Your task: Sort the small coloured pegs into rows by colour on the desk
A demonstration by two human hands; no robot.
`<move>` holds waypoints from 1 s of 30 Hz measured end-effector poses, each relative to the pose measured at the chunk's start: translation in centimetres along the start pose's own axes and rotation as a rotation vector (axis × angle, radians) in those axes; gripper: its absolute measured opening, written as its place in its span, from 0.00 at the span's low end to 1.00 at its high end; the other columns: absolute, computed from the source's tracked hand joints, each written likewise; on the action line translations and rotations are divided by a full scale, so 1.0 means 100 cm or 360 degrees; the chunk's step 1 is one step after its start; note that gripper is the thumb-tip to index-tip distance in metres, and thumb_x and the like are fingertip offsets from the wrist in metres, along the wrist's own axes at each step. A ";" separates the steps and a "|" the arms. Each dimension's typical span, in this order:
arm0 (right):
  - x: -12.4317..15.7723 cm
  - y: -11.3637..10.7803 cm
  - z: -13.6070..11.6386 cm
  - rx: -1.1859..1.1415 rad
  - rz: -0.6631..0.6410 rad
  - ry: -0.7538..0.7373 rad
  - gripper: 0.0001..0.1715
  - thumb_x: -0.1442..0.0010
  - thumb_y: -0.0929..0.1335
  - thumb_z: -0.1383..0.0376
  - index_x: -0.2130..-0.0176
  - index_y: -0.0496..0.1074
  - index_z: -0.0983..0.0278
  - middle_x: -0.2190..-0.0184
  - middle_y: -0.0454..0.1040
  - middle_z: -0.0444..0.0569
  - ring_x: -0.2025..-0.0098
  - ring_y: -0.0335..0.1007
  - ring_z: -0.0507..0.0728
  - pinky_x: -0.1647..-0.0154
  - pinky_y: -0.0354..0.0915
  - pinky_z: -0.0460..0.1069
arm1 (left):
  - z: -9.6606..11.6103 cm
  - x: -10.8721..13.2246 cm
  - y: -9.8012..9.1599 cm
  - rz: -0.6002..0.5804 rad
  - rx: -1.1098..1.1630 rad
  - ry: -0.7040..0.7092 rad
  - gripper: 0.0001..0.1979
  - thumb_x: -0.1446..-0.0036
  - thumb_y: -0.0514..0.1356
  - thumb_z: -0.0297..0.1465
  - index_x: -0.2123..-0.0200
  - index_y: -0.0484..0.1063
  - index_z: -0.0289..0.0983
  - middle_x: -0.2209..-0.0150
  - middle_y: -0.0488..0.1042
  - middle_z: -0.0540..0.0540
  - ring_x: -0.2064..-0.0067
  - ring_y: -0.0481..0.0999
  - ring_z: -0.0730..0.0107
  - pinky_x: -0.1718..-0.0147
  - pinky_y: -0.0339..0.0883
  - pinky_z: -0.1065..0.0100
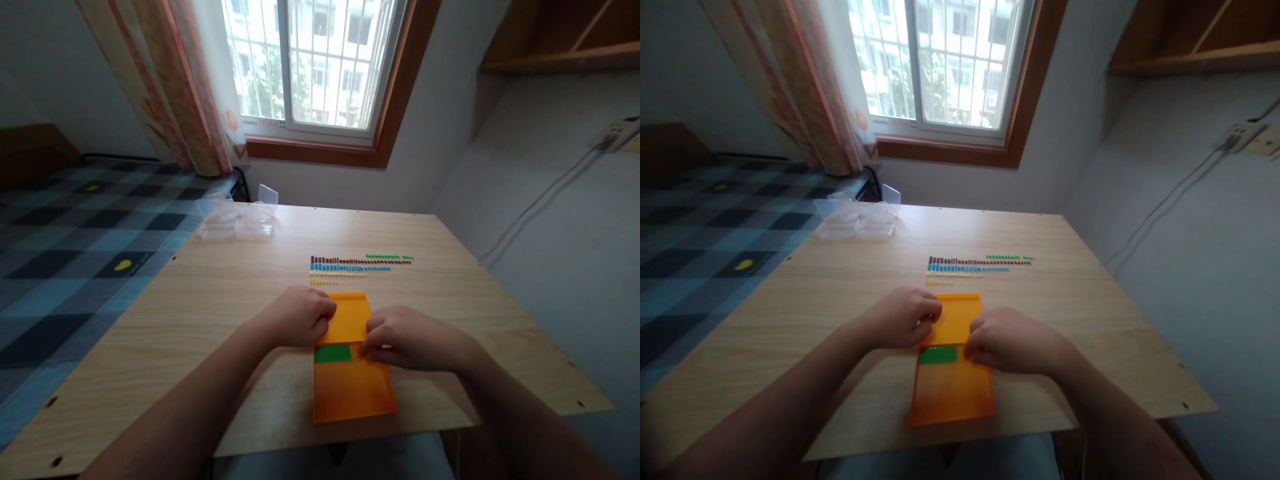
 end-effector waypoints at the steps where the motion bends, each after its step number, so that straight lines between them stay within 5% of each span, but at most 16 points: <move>1: -0.002 0.006 -0.001 0.0074 -0.0026 0.0010 0.11 0.35 0.67 0.69 0.61 0.80 0.61 0.66 0.78 0.47 0.63 0.72 0.54 0.61 0.62 0.48 | 0.003 0.000 0.000 -0.0057 0.0010 -0.0004 0.06 0.48 0.57 0.27 0.71 0.74 0.39 0.70 0.77 0.48 0.68 0.74 0.65 0.70 0.61 0.66; 7: -0.009 0.025 0.000 0.0306 -0.0076 -0.0003 0.11 0.39 0.66 0.72 0.66 0.77 0.62 0.69 0.76 0.47 0.67 0.68 0.54 0.66 0.57 0.49 | 0.007 0.001 0.003 -0.0189 0.0041 -0.0072 0.10 0.46 0.56 0.30 0.61 0.74 0.40 0.65 0.79 0.47 0.65 0.77 0.61 0.69 0.63 0.65; 14: 0.004 0.018 0.007 0.0202 0.0081 0.0027 0.13 0.35 0.65 0.70 0.67 0.78 0.61 0.70 0.74 0.47 0.69 0.64 0.52 0.66 0.56 0.48 | 0.003 0.001 0.003 -0.0230 0.0072 -0.0103 0.09 0.45 0.57 0.31 0.61 0.73 0.40 0.64 0.79 0.46 0.65 0.76 0.62 0.69 0.63 0.66; 30: 0.002 0.023 0.008 0.0180 0.0031 0.0075 0.13 0.32 0.64 0.67 0.64 0.79 0.62 0.68 0.77 0.48 0.70 0.66 0.52 0.69 0.53 0.49 | 0.012 -0.002 0.016 -0.0342 0.0326 -0.0002 0.17 0.45 0.60 0.30 0.52 0.78 0.43 0.58 0.81 0.45 0.60 0.79 0.61 0.62 0.69 0.64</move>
Point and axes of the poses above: each hand's wrist, its own x-axis away from the middle knuckle, its own y-axis out of the palm, z = x × y, the point moved 4 cm from there along -x, towards the middle knuckle
